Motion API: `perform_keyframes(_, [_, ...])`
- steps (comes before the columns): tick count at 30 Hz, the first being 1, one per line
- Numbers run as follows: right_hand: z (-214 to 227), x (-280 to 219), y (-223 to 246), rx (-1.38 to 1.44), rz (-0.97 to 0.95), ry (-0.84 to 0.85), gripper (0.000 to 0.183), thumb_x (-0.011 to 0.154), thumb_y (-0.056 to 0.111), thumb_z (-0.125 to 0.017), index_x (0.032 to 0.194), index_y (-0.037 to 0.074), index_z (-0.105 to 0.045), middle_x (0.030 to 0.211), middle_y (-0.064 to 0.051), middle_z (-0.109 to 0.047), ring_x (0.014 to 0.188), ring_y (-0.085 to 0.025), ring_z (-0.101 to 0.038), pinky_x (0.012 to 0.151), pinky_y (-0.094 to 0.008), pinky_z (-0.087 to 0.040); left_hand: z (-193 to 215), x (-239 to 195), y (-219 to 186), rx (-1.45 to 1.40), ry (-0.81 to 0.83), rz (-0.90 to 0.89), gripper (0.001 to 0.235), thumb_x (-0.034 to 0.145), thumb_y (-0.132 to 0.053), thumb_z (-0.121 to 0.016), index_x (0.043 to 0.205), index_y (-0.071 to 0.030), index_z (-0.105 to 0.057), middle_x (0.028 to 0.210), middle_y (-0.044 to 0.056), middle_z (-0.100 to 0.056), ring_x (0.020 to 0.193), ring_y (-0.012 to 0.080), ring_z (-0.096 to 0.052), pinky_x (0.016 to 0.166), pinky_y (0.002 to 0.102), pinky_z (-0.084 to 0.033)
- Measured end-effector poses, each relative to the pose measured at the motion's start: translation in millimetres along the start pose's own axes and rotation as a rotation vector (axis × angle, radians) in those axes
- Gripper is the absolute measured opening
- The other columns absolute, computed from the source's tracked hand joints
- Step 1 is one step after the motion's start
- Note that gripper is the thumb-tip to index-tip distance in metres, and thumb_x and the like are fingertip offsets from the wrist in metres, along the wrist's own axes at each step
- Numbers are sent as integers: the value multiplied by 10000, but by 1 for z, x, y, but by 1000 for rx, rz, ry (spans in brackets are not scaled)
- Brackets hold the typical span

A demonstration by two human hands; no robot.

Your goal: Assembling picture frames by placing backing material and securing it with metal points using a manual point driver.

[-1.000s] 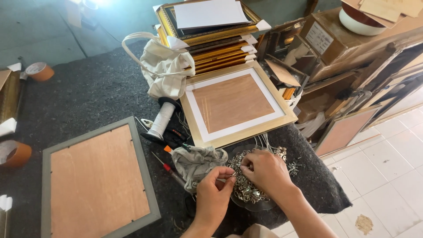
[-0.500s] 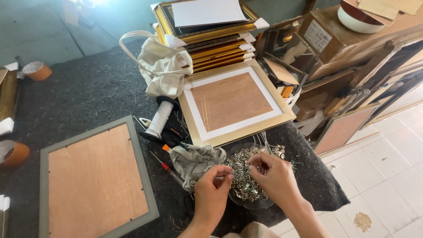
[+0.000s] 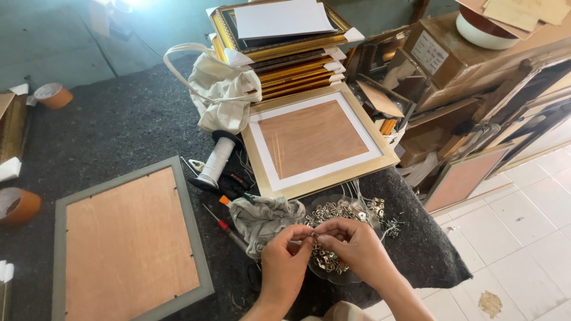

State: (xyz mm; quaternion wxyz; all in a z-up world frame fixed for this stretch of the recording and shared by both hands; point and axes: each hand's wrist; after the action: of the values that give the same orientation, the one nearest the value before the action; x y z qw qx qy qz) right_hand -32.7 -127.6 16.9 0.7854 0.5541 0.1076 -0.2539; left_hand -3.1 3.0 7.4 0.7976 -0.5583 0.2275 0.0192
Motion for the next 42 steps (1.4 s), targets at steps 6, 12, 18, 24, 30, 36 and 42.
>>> perform_keyframes(6, [-3, 10, -15, 47, 37, -51, 45, 738, 122, -671, 776, 104, -686, 616, 10, -607, 512, -77, -462, 504, -209, -366, -2, 2, 3, -30, 3, -46, 77, 774, -140, -631, 808, -143, -699, 706, -26, -676, 586, 86, -558, 561, 217, -475])
perform_keyframes(12, [0, 2, -7, 102, 10, -61, 111, 732, 138, -687, 834, 93, -684, 687, -7, -661, 507, -84, -485, 442, -212, -365, -6, 4, 9, -86, -9, -134, 74, 751, -112, -642, 769, -125, -713, 683, -24, -687, 579, 82, -573, 549, 213, -478])
perform_keyframes(18, [0, -7, -11, 290, -60, 57, 126, 754, 118, -684, 863, 56, -684, 607, -42, -547, 503, -106, -458, 401, -235, -426, -2, -4, 24, -308, 31, -196, 93, 745, -12, -651, 771, -68, -720, 683, 17, -638, 580, 100, -529, 544, 224, -452])
perform_keyframes(24, [-26, -13, -11, 357, -73, 142, 90, 770, 107, -644, 836, 47, -635, 657, -51, -554, 523, -131, -480, 410, -242, -417, 18, -18, 34, -418, 13, 19, 36, 758, -9, -655, 766, -24, -687, 579, 63, -577, 518, 123, -487, 496, 246, -417])
perform_keyframes(30, [-63, -16, 8, 387, -35, 225, 67, 762, 67, -610, 823, 41, -602, 669, -41, -527, 544, -123, -475, 428, -243, -402, 56, -30, 39, -434, -79, 122, 56, 763, -69, -667, 797, -30, -687, 606, 64, -626, 539, 121, -538, 498, 237, -442])
perform_keyframes(36, [-95, -24, 48, 124, -19, 152, 281, 773, 82, -536, 1036, 99, -633, 836, -39, -648, 687, -98, -569, 460, -235, -504, 96, -36, 47, -593, -216, 191, 66, 764, -56, -669, 814, -15, -682, 604, 74, -605, 523, 136, -518, 457, 241, -415])
perform_keyframes(42, [-117, -15, 39, -536, 240, -61, 252, 764, 246, -546, 1002, 213, -622, 975, 26, -661, 910, -160, -611, 762, -311, -468, 139, -48, 38, -676, -279, 313, 134, 786, -66, -635, 910, -29, -670, 743, 75, -636, 588, 153, -538, 488, 247, -453])
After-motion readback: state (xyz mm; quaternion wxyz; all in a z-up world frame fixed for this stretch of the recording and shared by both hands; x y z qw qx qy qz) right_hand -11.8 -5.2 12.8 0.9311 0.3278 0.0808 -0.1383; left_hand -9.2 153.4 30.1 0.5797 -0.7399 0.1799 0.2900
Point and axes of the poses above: each hand's wrist, its own x-axis towards the middle knuckle, its own z-axis out of the back of the hand, y = z × x
